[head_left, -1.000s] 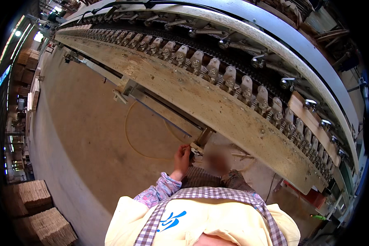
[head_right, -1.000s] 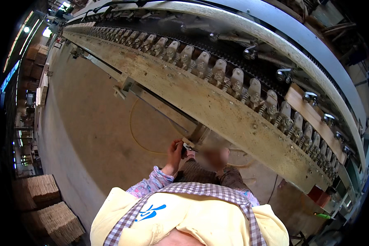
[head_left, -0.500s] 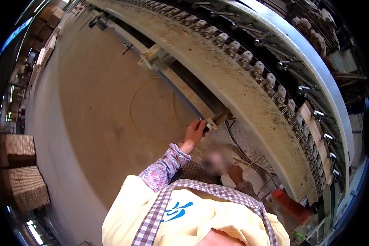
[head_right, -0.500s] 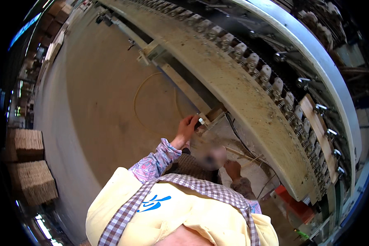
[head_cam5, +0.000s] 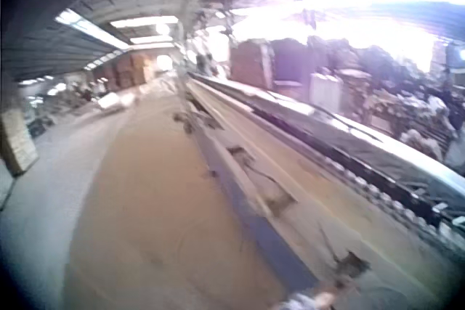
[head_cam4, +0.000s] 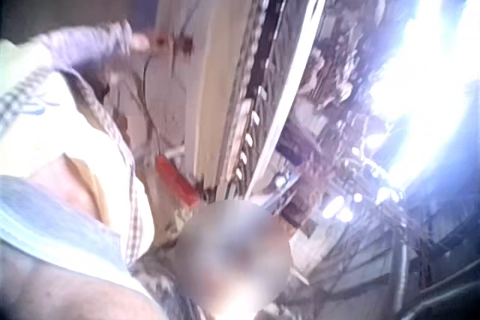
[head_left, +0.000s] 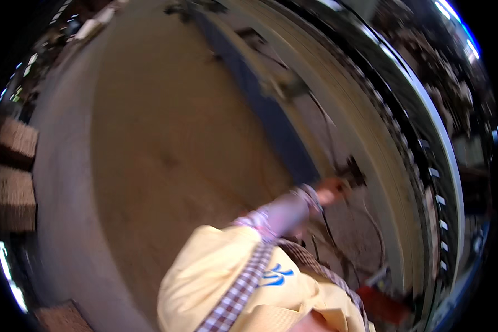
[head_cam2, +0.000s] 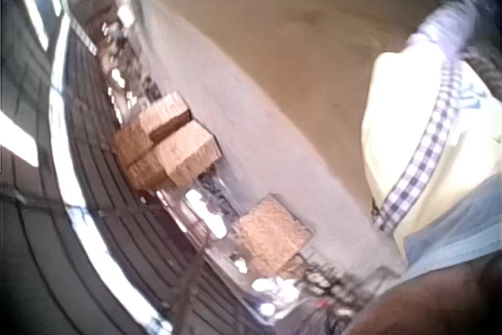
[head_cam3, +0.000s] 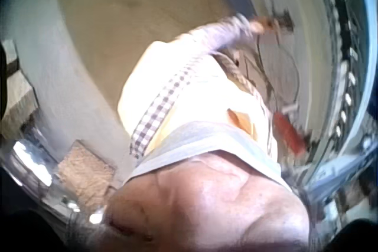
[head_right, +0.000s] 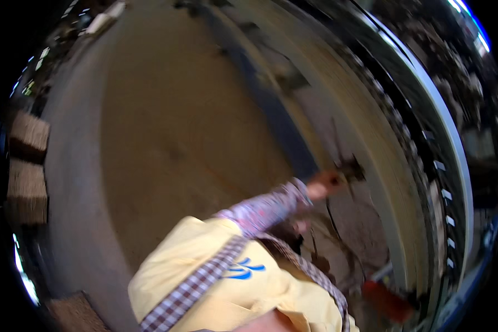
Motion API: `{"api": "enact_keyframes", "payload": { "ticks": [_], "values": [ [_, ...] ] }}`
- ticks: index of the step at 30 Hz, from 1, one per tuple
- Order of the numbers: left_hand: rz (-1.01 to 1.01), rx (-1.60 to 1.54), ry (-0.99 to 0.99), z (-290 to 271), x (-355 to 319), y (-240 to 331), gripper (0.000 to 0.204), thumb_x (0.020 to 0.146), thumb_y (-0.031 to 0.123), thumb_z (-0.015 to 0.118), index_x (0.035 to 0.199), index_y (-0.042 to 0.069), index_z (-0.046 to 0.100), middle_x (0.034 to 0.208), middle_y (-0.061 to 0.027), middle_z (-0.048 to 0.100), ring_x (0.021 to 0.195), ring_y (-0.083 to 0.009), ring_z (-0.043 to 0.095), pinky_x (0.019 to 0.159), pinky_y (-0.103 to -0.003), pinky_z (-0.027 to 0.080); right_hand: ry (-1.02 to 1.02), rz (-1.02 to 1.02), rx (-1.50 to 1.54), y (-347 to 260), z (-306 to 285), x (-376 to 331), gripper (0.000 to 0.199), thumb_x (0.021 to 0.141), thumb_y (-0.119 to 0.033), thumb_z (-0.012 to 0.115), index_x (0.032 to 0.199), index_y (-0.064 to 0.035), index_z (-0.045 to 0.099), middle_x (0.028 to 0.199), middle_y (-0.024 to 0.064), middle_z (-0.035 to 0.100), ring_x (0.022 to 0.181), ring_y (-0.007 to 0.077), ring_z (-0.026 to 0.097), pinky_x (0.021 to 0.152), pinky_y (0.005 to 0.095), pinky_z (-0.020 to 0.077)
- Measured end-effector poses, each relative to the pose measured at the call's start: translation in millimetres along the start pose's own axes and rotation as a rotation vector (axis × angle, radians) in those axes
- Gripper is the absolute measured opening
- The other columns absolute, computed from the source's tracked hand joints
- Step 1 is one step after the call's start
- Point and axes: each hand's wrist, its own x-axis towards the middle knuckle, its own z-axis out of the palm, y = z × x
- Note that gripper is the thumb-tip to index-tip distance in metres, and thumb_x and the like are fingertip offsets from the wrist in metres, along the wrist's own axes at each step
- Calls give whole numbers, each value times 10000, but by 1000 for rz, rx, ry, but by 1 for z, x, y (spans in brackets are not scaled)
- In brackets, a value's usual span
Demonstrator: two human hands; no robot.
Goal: The person picks up a wooden plank and places it into a large industrial machine. They then retrieve a wrench from a toolbox and use it to tighten bolts on the machine's frame and internal components. The person repeatedly adjusts the wooden plank and tightens various bolts along the machine's length.
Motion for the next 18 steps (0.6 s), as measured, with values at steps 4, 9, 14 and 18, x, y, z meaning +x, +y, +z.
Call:
{"api": "enact_keyframes", "payload": {
  "ticks": [4,9,14,18],
  "values": [
    [-48,52,-300,-45,-38,-5,649,931,469,447,1382,6,380,1402,-226,415,1287,-317,422,1072,-369,328,99,-103,52,-103,23,52,592,897,-544,463,649,-65,708,613,150,642,616,347,639,620,466,484],
    [-410,-50,-514,-186,-192,-95,905,876,709,332,1293,-82,472,1372,-271,428,1295,-356,399,1082,-403,315,73,-215,13,-209,42,90,596,892,-551,467,658,-60,714,615,156,643,615,349,640,621,463,485],
    [-605,-629,-123,-223,-386,-204,640,920,580,436,1270,59,560,1279,-120,559,1175,-197,508,1033,-337,364,-31,-403,-112,-293,22,132,626,871,-566,490,633,-24,696,607,211,623,612,367,641,585,472,475],
    [-899,-687,126,-237,-410,-253,582,919,536,451,1241,69,582,1223,-132,584,1129,-206,535,1000,-349,385,-39,-849,-713,-278,33,202,575,798,-365,640,1319,-174,487,688,215,593,644,380,626,591,526,484]
  ]
}}
